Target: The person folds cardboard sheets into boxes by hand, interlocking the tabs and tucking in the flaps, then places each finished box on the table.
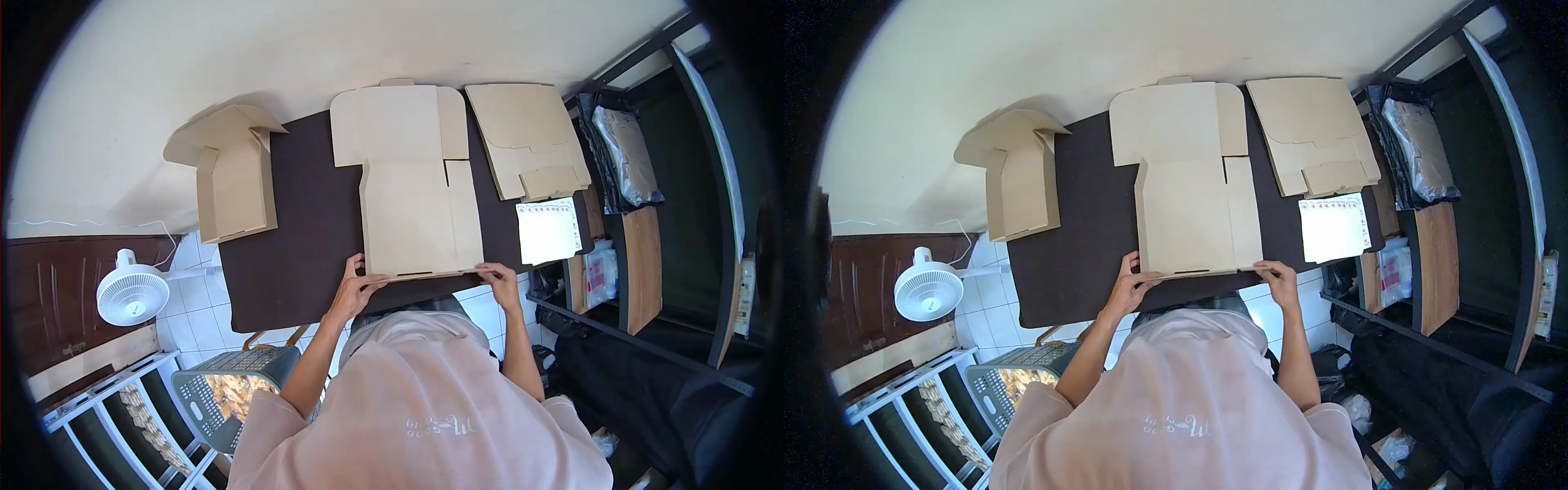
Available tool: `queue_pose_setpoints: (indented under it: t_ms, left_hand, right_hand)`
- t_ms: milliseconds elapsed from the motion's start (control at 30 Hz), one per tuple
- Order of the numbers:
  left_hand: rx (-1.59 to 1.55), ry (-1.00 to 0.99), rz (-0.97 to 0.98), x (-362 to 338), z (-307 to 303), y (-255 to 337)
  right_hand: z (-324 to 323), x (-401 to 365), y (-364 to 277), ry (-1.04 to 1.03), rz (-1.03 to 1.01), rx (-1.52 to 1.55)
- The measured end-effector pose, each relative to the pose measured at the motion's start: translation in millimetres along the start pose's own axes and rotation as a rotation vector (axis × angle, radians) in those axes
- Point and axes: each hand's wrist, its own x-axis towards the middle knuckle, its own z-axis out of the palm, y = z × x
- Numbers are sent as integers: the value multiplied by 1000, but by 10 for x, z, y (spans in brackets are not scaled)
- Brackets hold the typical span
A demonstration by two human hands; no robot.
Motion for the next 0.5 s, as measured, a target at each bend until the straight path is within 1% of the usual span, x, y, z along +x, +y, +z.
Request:
queue_pose_setpoints:
  t_ms: [67,133,200,233,267,300,367,400,433,467,500]
  left_hand:
    - [-66,-47,-54,26,-41,58]
    - [-47,-73,-54,40,-65,56]
    - [-30,-94,-62,52,-49,82]
    - [20,-73,-30,62,-28,109]
    - [69,-57,-1,48,-8,136]
    - [70,-59,-5,17,13,150]
    - [29,6,-44,32,38,172]
    - [34,16,-42,86,54,193]
    - [-38,88,-138,94,97,235]
    - [-110,160,-237,91,150,277]
    - [-181,236,-328,126,185,310]
  right_hand:
    - [42,57,39,106,202,396]
    - [126,61,-16,111,196,429]
    - [221,42,-130,82,101,423]
    - [246,43,-218,-16,51,300]
    - [303,29,-279,-93,-56,278]
    - [340,33,-300,-130,-58,242]
    - [322,91,-359,-169,-70,205]
    - [263,115,-489,-197,-26,180]
    - [215,84,-607,-230,26,155]
    - [176,37,-723,-241,28,156]
    - [140,26,-852,-257,-8,43]
